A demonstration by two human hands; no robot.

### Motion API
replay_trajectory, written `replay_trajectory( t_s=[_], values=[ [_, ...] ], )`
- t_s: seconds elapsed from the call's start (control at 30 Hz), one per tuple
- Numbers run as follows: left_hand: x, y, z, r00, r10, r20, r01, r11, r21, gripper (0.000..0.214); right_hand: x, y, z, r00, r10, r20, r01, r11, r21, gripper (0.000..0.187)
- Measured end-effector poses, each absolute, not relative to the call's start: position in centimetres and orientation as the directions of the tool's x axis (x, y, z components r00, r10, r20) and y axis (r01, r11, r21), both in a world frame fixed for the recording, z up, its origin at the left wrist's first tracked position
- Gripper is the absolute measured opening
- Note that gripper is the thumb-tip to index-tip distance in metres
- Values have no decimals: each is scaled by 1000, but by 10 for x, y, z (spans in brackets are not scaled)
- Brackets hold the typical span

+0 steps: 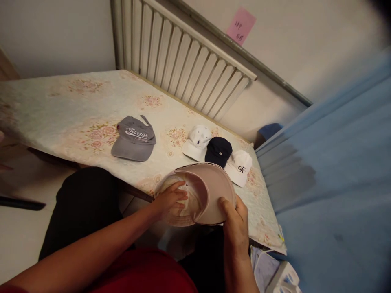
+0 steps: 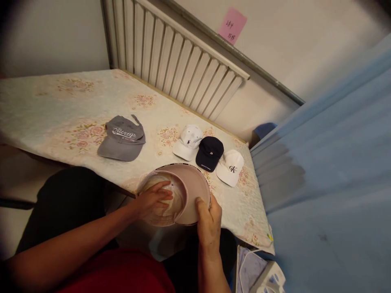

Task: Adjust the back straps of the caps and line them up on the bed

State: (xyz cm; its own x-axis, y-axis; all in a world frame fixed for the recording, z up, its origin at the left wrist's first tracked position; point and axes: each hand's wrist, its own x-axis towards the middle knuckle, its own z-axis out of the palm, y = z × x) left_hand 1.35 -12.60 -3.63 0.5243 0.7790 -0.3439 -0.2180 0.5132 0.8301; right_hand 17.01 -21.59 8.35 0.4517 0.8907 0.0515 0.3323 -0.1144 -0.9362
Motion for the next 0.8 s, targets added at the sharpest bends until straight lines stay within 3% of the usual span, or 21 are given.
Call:
replay_trajectory(
  t_s=[0.2,0.43,0.8],
  values=[
    [17,-126,-24,559,782,-276,-320,511,798,50,164,-216,85,426,903,49,317,-99,-943,36],
    [17,-124,-22,547,765,-340,-386,590,709,50,160,-218,87,426,901,82,344,-77,-936,35],
    [4,-103,-13,398,880,-258,-507,445,738,33,162,-218,89,406,907,115,387,-56,-920,37]
  ],
)
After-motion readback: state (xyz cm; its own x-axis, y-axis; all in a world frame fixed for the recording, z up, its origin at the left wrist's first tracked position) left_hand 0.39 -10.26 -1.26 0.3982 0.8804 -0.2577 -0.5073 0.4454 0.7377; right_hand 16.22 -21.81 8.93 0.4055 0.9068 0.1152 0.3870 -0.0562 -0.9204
